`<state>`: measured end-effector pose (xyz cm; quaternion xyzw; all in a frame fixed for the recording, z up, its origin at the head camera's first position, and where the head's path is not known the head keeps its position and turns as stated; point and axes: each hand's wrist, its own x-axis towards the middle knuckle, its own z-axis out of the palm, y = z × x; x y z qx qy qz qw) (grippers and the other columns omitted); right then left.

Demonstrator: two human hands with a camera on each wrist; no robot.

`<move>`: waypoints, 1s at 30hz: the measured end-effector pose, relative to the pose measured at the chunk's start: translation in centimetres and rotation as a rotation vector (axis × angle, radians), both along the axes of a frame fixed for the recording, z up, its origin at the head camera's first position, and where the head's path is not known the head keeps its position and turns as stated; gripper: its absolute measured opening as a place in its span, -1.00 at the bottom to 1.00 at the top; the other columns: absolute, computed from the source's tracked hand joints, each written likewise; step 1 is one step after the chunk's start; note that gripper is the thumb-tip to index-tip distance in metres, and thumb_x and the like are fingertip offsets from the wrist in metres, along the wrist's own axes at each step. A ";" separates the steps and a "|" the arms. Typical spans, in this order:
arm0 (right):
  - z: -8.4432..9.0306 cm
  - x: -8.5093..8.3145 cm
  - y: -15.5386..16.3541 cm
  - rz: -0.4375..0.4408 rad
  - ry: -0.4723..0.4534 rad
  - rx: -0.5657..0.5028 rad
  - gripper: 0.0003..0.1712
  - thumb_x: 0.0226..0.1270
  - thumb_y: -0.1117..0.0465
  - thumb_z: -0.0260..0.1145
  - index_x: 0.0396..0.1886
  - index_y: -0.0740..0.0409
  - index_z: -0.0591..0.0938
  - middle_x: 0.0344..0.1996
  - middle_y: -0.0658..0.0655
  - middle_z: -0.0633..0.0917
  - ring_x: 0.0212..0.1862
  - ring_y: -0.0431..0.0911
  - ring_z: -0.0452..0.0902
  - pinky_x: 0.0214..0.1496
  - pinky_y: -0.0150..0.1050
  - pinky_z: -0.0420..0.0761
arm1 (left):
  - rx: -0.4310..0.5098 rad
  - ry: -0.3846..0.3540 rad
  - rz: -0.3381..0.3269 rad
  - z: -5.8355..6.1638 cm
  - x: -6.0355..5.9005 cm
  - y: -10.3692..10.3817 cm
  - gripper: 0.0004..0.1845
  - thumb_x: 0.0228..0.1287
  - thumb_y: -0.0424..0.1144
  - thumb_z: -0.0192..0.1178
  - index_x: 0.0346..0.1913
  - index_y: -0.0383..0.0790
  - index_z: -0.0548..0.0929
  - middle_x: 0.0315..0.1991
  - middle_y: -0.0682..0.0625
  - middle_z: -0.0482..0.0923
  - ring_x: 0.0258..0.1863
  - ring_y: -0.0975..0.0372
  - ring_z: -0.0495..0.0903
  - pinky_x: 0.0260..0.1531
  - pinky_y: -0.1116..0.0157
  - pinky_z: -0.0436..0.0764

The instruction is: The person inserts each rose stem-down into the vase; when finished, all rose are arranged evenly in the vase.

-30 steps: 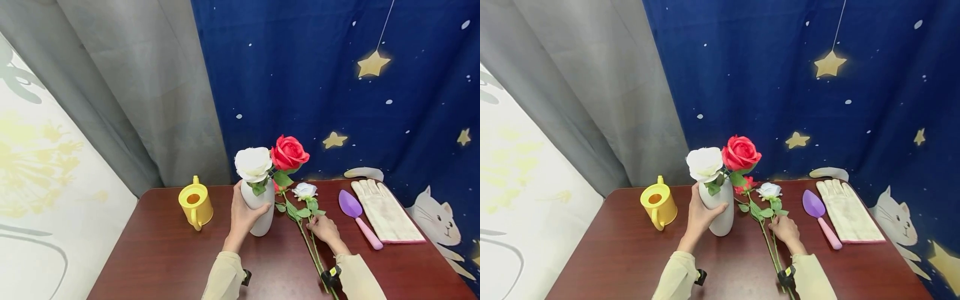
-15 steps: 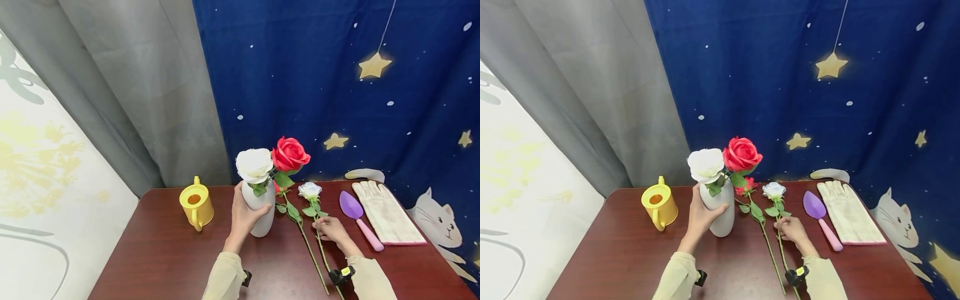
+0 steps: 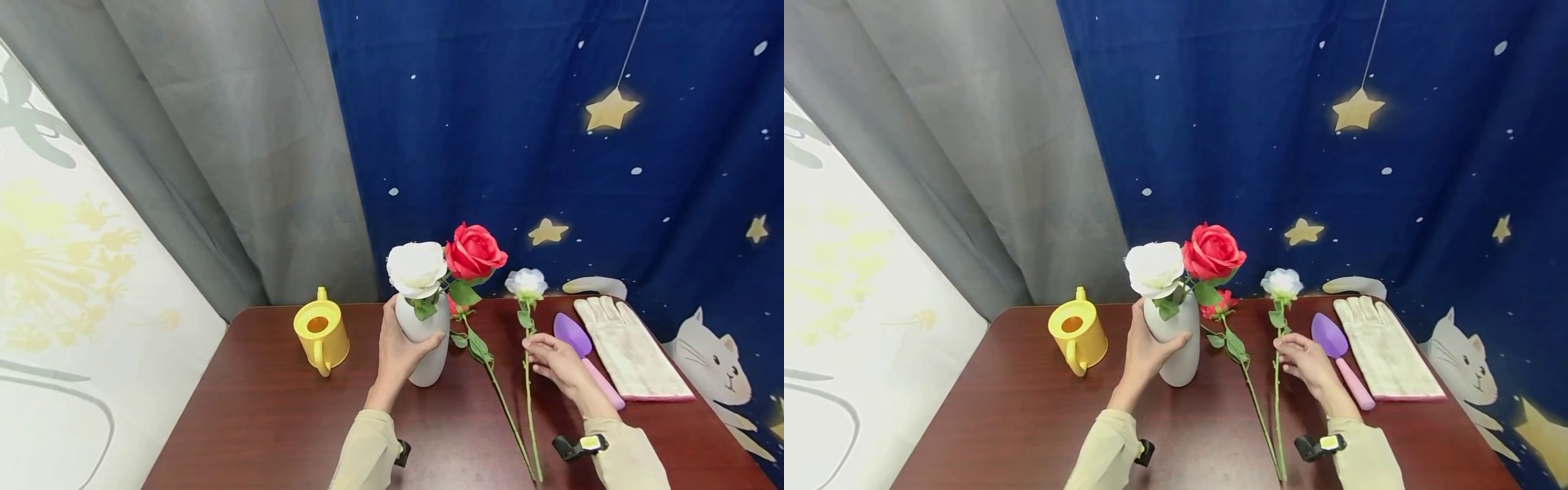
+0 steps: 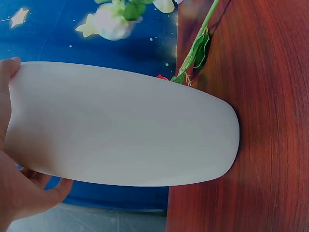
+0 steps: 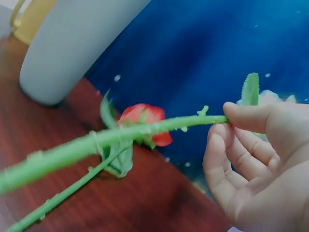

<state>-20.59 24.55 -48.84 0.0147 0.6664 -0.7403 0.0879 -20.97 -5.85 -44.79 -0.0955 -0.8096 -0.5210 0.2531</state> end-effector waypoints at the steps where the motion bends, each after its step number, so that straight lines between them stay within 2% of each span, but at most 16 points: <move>1: 0.3 0.1 0.2 0.016 0.017 -0.041 -0.83 0.34 0.29 0.17 -0.38 -0.05 0.62 -0.46 -0.09 0.59 -0.42 -0.26 0.51 -0.36 -0.40 0.54 | 0.002 0.001 -0.003 0.0 -0.1 0.0 0.00 -0.28 0.02 0.51 0.28 -0.10 0.20 0.08 0.05 0.41 -0.03 0.21 0.45 -0.12 0.13 0.50; 4: 1.1 0.4 0.8 0.062 0.073 -0.153 -0.77 0.38 0.34 0.10 -0.33 -0.02 0.63 -0.43 -0.07 0.61 -0.39 -0.26 0.53 -0.28 -0.38 0.56 | 0.013 -0.001 -0.023 -0.1 -0.2 0.0 0.00 -0.28 0.01 0.52 0.28 -0.08 0.20 0.07 0.06 0.41 -0.03 0.22 0.46 -0.12 0.14 0.50; 6: 1.4 0.6 1.2 0.087 0.094 -0.226 -0.74 0.41 0.37 0.05 -0.31 0.01 0.63 -0.42 -0.06 0.62 -0.37 -0.26 0.55 -0.24 -0.37 0.57 | 0.017 -0.025 -0.073 -0.1 -0.4 -0.1 0.01 -0.27 -0.02 0.52 0.30 -0.04 0.18 0.08 0.08 0.41 -0.03 0.24 0.46 -0.13 0.15 0.50; 7: 1.5 0.8 1.4 0.095 0.103 -0.258 -0.72 0.42 0.38 0.01 -0.30 0.02 0.63 -0.40 -0.07 0.63 -0.37 -0.26 0.56 -0.22 -0.37 0.57 | 0.021 -0.042 -0.111 -0.1 -0.5 -0.1 0.00 -0.25 -0.03 0.52 0.31 -0.02 0.17 0.08 0.08 0.42 -0.04 0.23 0.47 -0.14 0.15 0.51; 9: 1.6 0.9 1.9 0.104 0.113 -0.319 -0.69 0.44 0.39 -0.04 -0.29 0.05 0.62 -0.37 -0.06 0.64 -0.35 -0.25 0.57 -0.19 -0.36 0.57 | 0.016 -0.088 -0.204 0.9 -0.2 -0.4 -0.03 -0.19 -0.09 0.51 0.31 -0.05 0.16 0.09 0.02 0.43 -0.04 0.19 0.49 -0.13 0.15 0.51; 11: 1.5 1.0 2.1 0.115 0.109 -0.355 -0.68 0.46 0.40 -0.08 -0.26 0.08 0.61 -0.34 -0.04 0.65 -0.32 -0.23 0.58 -0.15 -0.33 0.57 | -0.005 -0.148 -0.316 1.7 -0.5 -1.2 -0.04 -0.16 -0.11 0.50 0.32 -0.07 0.15 0.09 -0.02 0.43 -0.04 0.15 0.50 -0.14 0.15 0.51; 14: 1.5 1.5 2.0 0.132 0.109 -0.286 -0.73 0.46 0.37 -0.05 -0.21 0.12 0.59 -0.29 -0.02 0.64 -0.28 -0.20 0.58 -0.12 -0.28 0.57 | -0.056 -0.283 -0.457 2.8 -1.4 -3.0 0.01 -0.14 -0.09 0.49 0.37 -0.06 0.11 0.18 -0.04 0.37 0.05 0.14 0.44 -0.02 0.10 0.46; 15: 1.6 1.7 1.9 0.135 0.109 -0.248 -0.77 0.45 0.36 -0.03 -0.19 0.14 0.58 -0.29 -0.01 0.64 -0.27 -0.19 0.58 -0.11 -0.25 0.58 | -0.056 -0.320 -0.488 2.6 -1.9 -3.6 0.04 -0.15 -0.08 0.50 0.39 -0.02 0.07 0.21 -0.03 0.34 0.08 0.14 0.42 0.01 0.08 0.44; 17: 1.9 2.0 1.8 0.142 0.124 -0.169 -0.82 0.44 0.35 0.00 -0.17 0.18 0.55 -0.29 0.01 0.62 -0.26 -0.17 0.58 -0.10 -0.21 0.58 | -0.032 -0.373 -0.499 2.2 -2.4 -4.4 0.08 -0.12 -0.07 0.48 0.42 0.03 -0.01 0.29 -0.02 0.24 0.18 0.13 0.34 0.09 0.05 0.38; 19: 2.3 2.2 1.8 0.138 0.149 -0.123 -0.85 0.43 0.35 0.01 -0.17 0.21 0.53 -0.29 0.01 0.61 -0.27 -0.16 0.58 -0.12 -0.19 0.58 | 0.044 -0.357 -0.418 2.1 -1.4 -4.0 0.07 -0.10 -0.12 0.47 0.42 -0.03 -0.01 0.31 -0.09 0.20 0.22 0.07 0.30 0.11 0.01 0.35; 22: 2.7 2.3 1.8 0.121 0.184 -0.144 -0.85 0.43 0.37 -0.01 -0.20 0.22 0.51 -0.28 0.01 0.60 -0.28 -0.15 0.59 -0.13 -0.19 0.59 | 0.164 -0.238 -0.201 1.8 0.7 -1.8 0.00 -0.12 -0.09 0.48 0.36 -0.17 0.11 0.25 -0.15 0.27 0.20 0.06 0.32 0.11 0.03 0.36; 24: 2.8 2.4 1.6 0.100 0.208 -0.203 -0.82 0.44 0.39 -0.03 -0.22 0.20 0.53 -0.29 0.02 0.61 -0.27 -0.14 0.61 -0.13 -0.20 0.59 | 0.161 -0.170 -0.043 1.5 1.8 0.2 -0.02 -0.17 0.02 0.48 0.32 -0.19 0.19 0.19 -0.10 0.32 0.12 0.10 0.37 0.05 0.06 0.41; 26: 2.9 2.4 1.4 0.067 0.239 -0.293 -0.76 0.44 0.41 -0.05 -0.25 0.19 0.56 -0.31 0.04 0.63 -0.26 -0.14 0.63 -0.14 -0.22 0.59 | 0.126 -0.121 0.081 1.3 2.1 1.7 -0.01 -0.22 0.13 0.47 0.28 -0.18 0.24 0.12 -0.04 0.35 0.05 0.13 0.39 -0.03 0.08 0.44; 28: 3.1 2.5 1.2 0.020 0.280 -0.416 -0.70 0.44 0.43 -0.08 -0.26 0.19 0.60 -0.34 0.07 0.65 -0.26 -0.13 0.63 -0.16 -0.24 0.60 | 0.088 -0.098 0.155 1.0 2.0 2.4 0.00 -0.26 0.18 0.46 0.27 -0.14 0.25 0.07 0.00 0.36 -0.01 0.16 0.39 -0.13 0.08 0.46; 30: 3.5 2.6 1.1 -0.062 0.329 -0.555 -0.67 0.44 0.44 -0.09 -0.30 0.24 0.62 -0.39 0.11 0.66 -0.30 -0.12 0.63 -0.20 -0.26 0.60 | 0.074 -0.091 0.170 0.7 1.6 2.2 -0.01 -0.29 0.18 0.47 0.26 -0.10 0.26 0.05 0.03 0.38 -0.04 0.17 0.41 -0.17 0.09 0.47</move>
